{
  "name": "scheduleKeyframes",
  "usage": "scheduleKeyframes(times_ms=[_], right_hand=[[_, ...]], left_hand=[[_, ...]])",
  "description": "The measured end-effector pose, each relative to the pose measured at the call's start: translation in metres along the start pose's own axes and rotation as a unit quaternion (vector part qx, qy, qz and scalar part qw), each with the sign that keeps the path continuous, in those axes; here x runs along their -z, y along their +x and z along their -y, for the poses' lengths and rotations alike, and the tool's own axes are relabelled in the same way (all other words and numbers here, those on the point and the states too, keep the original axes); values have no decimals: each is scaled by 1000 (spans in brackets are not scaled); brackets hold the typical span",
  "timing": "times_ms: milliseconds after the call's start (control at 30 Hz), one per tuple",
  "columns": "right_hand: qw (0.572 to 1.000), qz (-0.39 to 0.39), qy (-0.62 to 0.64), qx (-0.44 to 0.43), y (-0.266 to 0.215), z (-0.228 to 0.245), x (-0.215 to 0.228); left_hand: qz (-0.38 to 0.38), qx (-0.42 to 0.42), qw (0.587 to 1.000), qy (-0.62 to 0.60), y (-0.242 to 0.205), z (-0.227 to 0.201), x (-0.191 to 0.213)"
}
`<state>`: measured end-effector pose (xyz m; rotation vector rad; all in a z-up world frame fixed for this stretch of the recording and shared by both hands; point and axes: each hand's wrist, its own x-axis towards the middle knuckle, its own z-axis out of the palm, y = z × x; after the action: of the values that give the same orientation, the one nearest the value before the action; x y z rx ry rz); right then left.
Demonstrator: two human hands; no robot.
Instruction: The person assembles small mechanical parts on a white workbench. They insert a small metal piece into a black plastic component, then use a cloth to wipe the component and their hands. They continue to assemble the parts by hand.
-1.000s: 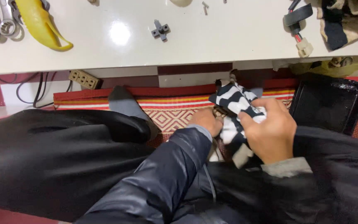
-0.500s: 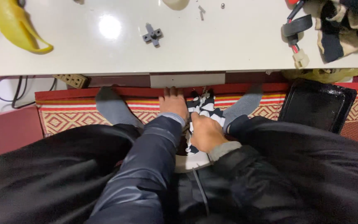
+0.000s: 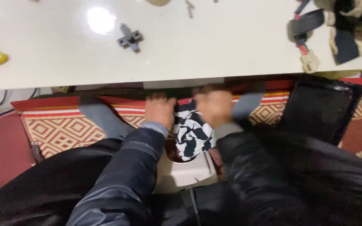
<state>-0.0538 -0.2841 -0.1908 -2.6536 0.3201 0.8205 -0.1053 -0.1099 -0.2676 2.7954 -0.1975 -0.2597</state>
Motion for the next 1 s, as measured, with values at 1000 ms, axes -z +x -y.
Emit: scheduleKeyframes(times_ms=[1000], right_hand=[[957,198,-203,53,41,120,-11]], left_hand=[[-26,-6,993,-111,-29,0,-37]])
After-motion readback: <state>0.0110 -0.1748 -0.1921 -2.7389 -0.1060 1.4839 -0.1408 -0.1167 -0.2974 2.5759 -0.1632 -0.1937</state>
